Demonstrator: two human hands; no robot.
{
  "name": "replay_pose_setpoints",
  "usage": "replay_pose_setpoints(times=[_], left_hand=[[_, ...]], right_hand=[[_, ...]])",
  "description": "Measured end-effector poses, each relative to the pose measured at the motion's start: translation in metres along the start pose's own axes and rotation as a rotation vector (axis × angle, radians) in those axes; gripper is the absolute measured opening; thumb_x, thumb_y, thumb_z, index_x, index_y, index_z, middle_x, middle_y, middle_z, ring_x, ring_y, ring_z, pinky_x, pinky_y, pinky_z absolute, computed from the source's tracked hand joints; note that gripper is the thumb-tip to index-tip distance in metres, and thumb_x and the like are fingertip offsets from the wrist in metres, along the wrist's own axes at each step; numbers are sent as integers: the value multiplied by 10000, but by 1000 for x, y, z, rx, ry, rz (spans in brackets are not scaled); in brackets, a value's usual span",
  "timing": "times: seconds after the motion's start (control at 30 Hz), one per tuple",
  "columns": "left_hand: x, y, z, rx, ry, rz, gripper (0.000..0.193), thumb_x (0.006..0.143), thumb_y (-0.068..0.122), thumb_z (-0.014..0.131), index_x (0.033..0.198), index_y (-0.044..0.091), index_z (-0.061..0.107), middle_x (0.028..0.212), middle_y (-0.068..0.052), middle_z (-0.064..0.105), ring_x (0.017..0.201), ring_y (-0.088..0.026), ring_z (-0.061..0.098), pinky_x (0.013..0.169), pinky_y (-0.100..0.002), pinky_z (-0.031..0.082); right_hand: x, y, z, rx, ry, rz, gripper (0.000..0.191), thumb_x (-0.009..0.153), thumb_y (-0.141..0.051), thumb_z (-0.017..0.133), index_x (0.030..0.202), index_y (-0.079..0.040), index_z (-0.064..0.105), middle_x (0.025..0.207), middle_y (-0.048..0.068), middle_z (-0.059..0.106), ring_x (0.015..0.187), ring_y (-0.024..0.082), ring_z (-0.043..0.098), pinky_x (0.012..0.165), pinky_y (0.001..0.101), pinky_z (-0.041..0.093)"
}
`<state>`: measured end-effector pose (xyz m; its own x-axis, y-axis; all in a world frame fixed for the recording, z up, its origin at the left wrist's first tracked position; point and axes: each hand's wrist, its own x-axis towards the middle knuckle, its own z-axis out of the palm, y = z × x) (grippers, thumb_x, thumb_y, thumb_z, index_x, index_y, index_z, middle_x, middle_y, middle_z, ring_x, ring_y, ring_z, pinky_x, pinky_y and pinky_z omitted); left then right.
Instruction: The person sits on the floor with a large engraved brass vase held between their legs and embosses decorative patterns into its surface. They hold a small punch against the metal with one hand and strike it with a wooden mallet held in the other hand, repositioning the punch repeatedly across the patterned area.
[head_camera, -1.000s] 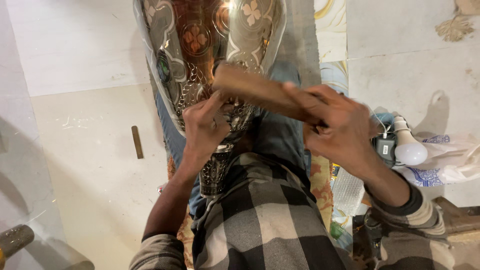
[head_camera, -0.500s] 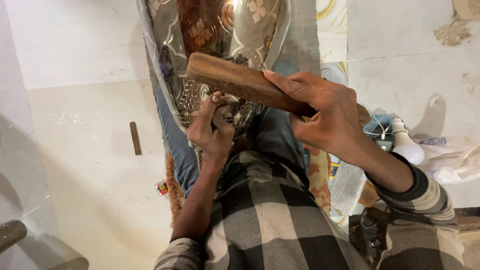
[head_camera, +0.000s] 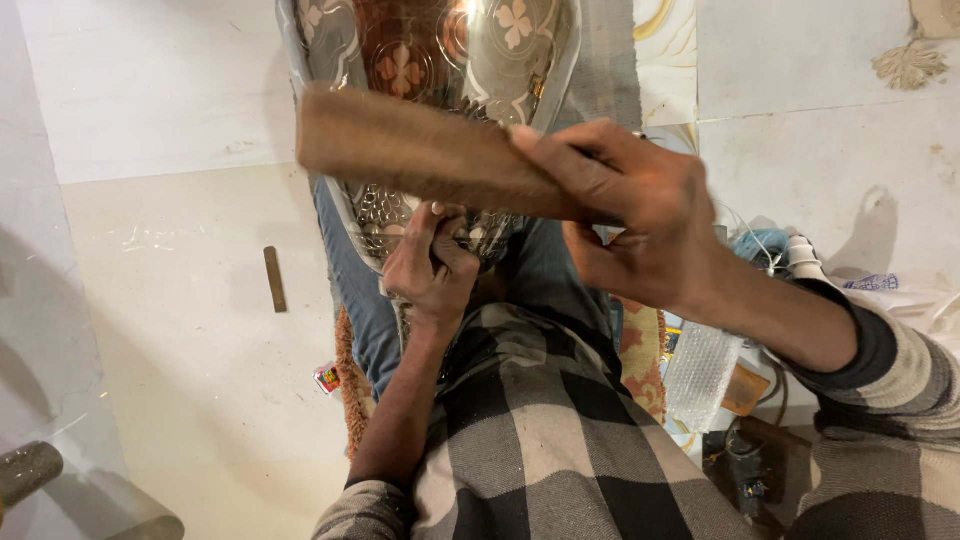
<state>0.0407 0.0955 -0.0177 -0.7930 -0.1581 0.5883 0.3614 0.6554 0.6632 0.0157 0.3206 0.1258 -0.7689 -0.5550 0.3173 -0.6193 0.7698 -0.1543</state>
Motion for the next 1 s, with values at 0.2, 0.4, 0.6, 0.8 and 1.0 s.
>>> replay_pose_setpoints(times=[0.2, 0.4, 0.6, 0.8, 1.0], left_hand=[[1, -3, -2, -44, -59, 33, 335, 839, -57, 573, 1155, -11, 672, 913, -141, 720, 755, -280, 732, 707, -378, 587], [0, -3, -1, -35, -112, -12, 351, 799, -60, 572, 1123, 8, 691, 809, -124, 687, 674, -281, 692, 647, -385, 553], [3, -4, -1, -93, -176, -1, 394, 811, -48, 592, 1196, -9, 664, 864, -137, 696, 734, -289, 722, 690, -396, 577], [23, -1, -9, -105, -370, 58, 373, 748, -60, 611, 1111, 21, 645, 837, -136, 702, 747, -293, 730, 677, -380, 567], [44, 2, -14, -88, -618, 98, 580, 677, -41, 651, 1254, 22, 660, 885, -148, 747, 783, -300, 741, 683, -388, 579]], right_hand=[[3, -3, -6, 554, 199, 17, 734, 887, 33, 579, 1561, -220, 439, 1234, 59, 659, 886, 123, 663, 727, 260, 565], [0, -5, -9, 553, 147, 73, 755, 887, 10, 628, 1572, -272, 481, 1222, 28, 687, 773, 78, 643, 613, 224, 527], [-10, -1, -7, 598, 99, 154, 704, 920, 38, 613, 1552, -243, 490, 1257, 13, 685, 761, 53, 641, 641, 187, 564], [-27, 1, -4, 956, 69, 392, 735, 833, 22, 624, 1508, -243, 504, 1091, -24, 643, 651, 86, 582, 499, 266, 460], [-63, -13, 22, 1113, 231, 725, 678, 828, 27, 658, 1478, -150, 578, 977, -2, 607, 670, 56, 588, 573, 271, 466]])
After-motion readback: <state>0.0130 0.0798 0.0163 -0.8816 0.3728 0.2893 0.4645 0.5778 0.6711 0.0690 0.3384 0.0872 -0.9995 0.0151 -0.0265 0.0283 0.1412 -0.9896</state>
